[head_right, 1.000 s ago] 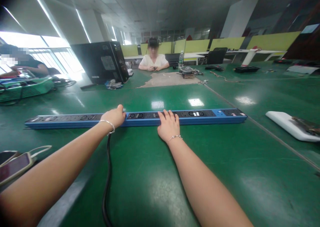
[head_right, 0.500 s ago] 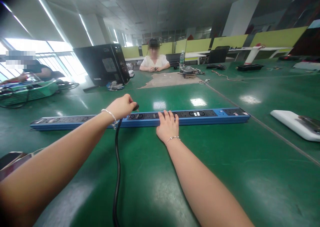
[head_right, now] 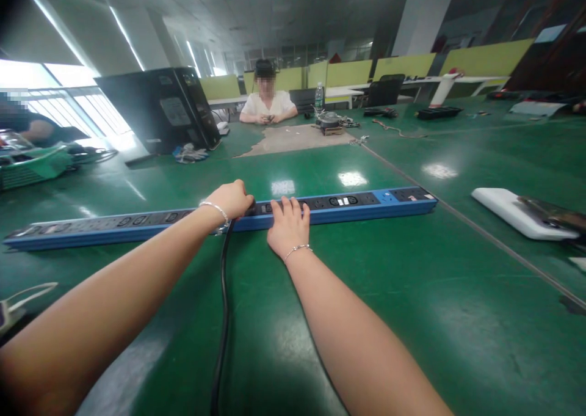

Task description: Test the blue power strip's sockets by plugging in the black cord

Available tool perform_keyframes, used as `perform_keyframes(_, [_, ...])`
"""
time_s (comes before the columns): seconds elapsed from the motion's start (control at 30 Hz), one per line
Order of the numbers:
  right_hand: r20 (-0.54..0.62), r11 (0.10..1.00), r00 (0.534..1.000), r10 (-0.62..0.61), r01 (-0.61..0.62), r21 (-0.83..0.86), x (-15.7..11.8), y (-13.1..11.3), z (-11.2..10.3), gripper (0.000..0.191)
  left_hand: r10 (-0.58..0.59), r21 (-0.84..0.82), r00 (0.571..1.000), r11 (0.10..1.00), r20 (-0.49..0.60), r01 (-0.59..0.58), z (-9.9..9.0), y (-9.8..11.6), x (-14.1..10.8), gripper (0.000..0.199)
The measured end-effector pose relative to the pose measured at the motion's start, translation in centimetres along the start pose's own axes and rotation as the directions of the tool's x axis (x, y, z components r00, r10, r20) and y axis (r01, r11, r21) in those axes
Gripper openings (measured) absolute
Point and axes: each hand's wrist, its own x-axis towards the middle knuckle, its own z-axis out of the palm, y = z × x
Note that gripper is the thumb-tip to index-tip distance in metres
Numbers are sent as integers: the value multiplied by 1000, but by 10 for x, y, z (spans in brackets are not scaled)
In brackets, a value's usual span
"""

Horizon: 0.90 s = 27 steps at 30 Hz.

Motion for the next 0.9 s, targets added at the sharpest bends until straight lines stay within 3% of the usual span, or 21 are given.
perform_keyframes(0.3, [-11, 1000, 1000, -10, 10, 15, -1, 0, 0, 55, 35, 39, 999, 999, 4, -35, 10, 13, -7, 36])
perform_keyframes(0.53, [-49, 995, 999, 22, -17, 100, 3, -1, -2, 50, 31, 13, 999, 999, -32, -30, 17, 11, -7, 36])
perform_keyframes(0.63, [-41, 984, 999, -9, 16, 179, 4, -6, -5, 50, 72, -53, 996, 996, -56, -75, 21, -2, -7, 38])
perform_keyframes(0.73, [-23, 966, 992, -120, 122, 227, 4, -14, -9, 53, 127, -117, 986, 983, -106, -139, 28, -25, -11, 48])
perform_keyframes(0.9, [-24, 955, 974, -224, 224, 195, 4, -27, -10, 50, 214, -13, 897, 971, -386, -237, 49, -62, -22, 43])
